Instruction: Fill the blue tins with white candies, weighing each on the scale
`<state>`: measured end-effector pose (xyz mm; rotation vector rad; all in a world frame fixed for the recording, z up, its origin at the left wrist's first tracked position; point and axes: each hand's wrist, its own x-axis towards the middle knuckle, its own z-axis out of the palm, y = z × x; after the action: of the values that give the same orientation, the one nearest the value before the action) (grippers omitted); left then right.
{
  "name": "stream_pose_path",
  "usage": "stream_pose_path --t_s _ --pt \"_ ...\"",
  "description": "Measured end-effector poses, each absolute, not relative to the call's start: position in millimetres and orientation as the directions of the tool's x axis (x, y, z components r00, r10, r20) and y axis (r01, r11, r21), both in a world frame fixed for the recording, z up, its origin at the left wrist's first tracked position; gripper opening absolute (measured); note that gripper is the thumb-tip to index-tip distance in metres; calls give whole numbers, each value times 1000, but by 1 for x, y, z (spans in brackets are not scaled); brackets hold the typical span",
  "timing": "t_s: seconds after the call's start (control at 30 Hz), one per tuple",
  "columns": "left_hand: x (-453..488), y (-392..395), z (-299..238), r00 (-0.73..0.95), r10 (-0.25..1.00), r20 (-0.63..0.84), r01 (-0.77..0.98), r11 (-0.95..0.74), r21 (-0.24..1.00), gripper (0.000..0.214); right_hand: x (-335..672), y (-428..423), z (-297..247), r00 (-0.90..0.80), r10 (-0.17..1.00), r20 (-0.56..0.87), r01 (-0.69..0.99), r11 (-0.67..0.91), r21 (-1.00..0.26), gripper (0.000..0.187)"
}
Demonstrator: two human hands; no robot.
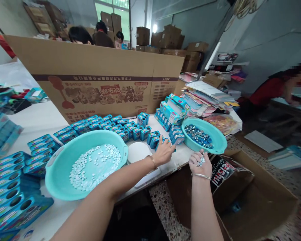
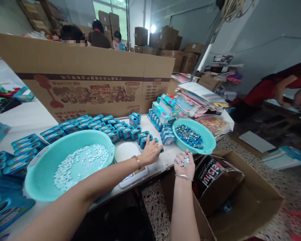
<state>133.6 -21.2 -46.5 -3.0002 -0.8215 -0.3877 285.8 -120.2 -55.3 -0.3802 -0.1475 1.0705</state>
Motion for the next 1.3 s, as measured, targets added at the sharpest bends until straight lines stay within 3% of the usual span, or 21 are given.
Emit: stream_pose_path --t_s 0.07,0.2,0.23,0.3,0.4,0.57,0.67,0.87,1.03,1.17,1.23,1.3 --pt "140 -17 -47 788 577 214 577 -814 69 31 286 -125 -53 476 877 -58 -824 423 -377 7" --pt "91 -34 -26 706 644 294 615 -764 196 88 291 -135 -53 483 873 -63 -832 435 -343 7" --pt "68 -44 -20 697 647 307 609 -761 222 92 293 -136 -55 480 875 -71 -839 433 -330 6" --pt "19 -69 -11 658 695 289 654 -718 239 89 293 -135 -60 465 880 -96 -854 417 -313 6" --pt "-47 -106 -18 620 758 201 761 -644 82 74 282 -125 -70 422 895 -147 -879 364 -307 6" --pt "-95 -128 -65 690 697 194 723 -655 -220 56 252 -102 -79 316 936 -156 -922 264 -284 8" --pt "-98 -128 -78 730 654 197 682 -679 -272 52 243 -100 -81 274 951 -141 -930 225 -291 9" --pt "-74 -115 -38 741 654 153 671 -731 -125 53 248 -112 -81 319 939 -125 -905 263 -334 7" --pt "-19 -55 0 691 699 187 716 -698 -38 54 250 -114 -72 350 930 -115 -877 281 -391 6" --pt "15 -2 -9 649 759 55 759 -651 31 57 248 -113 -67 318 944 -87 -867 252 -430 6" --pt "19 12 -16 627 779 -13 778 -625 71 65 248 -113 -65 307 948 -89 -869 241 -432 6" --pt "14 17 -17 617 787 22 779 -615 122 87 248 -114 -64 301 949 -94 -872 234 -429 6"
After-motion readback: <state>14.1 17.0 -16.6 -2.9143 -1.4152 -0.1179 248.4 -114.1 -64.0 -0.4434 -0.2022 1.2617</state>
